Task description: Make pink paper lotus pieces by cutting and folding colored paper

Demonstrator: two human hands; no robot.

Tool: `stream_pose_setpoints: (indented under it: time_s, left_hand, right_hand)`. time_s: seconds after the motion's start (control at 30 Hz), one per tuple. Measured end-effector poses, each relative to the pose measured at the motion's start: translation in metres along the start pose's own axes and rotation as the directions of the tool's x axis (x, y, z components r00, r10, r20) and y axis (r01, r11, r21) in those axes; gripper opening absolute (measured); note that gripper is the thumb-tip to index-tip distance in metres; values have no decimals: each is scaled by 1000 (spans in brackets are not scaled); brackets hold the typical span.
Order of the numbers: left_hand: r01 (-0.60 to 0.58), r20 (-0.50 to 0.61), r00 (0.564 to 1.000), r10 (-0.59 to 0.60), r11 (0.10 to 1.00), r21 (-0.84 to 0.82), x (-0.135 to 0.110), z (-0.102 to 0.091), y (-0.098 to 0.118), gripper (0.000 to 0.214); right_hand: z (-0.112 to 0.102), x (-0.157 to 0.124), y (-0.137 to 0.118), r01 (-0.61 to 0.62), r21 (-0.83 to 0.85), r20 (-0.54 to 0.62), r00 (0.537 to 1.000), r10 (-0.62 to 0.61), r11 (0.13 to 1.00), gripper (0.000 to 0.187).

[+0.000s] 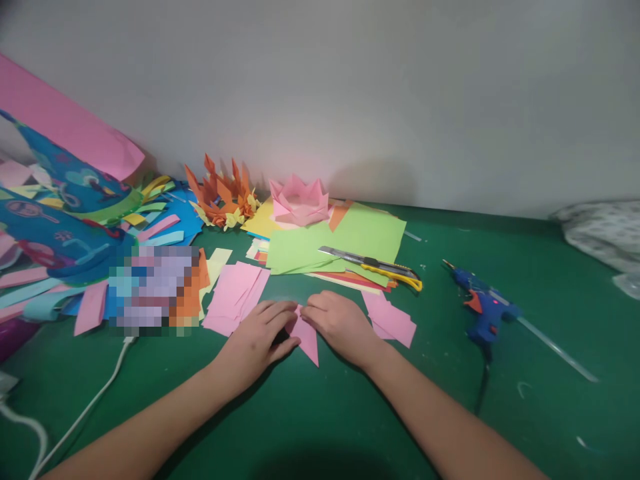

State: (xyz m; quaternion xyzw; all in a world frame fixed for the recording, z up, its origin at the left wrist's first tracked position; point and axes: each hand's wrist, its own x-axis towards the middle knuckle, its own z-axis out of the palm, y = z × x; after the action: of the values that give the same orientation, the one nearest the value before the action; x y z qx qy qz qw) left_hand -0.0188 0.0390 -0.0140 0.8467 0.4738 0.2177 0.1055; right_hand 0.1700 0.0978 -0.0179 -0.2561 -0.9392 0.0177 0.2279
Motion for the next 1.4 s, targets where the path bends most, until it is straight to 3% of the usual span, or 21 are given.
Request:
stream_pose_setpoints:
  time_s: [0.33, 0.57, 0.93, 1.4]
  left_hand:
    - [8, 13, 1000, -8, 1000, 11, 0, -2, 3, 25]
    - [2, 26, 1000, -3, 1000, 31, 1, -1, 1, 36]
    - [32, 75, 997, -37, 998, 60, 2, -2, 2, 34]
    - [77, 84, 991, -103, 960, 270, 3, -4, 5, 40]
  right_hand:
    - [0, 0, 1, 8, 38, -1, 1000, -8, 999, 30]
    - [-3, 0, 2, 29, 32, 107, 994, -32, 999, 26]
    - [-18, -1, 4, -23, 197, 152, 988, -7, 980, 26]
    - [-19, 0, 7, -5, 218, 173, 984, -34, 976, 28]
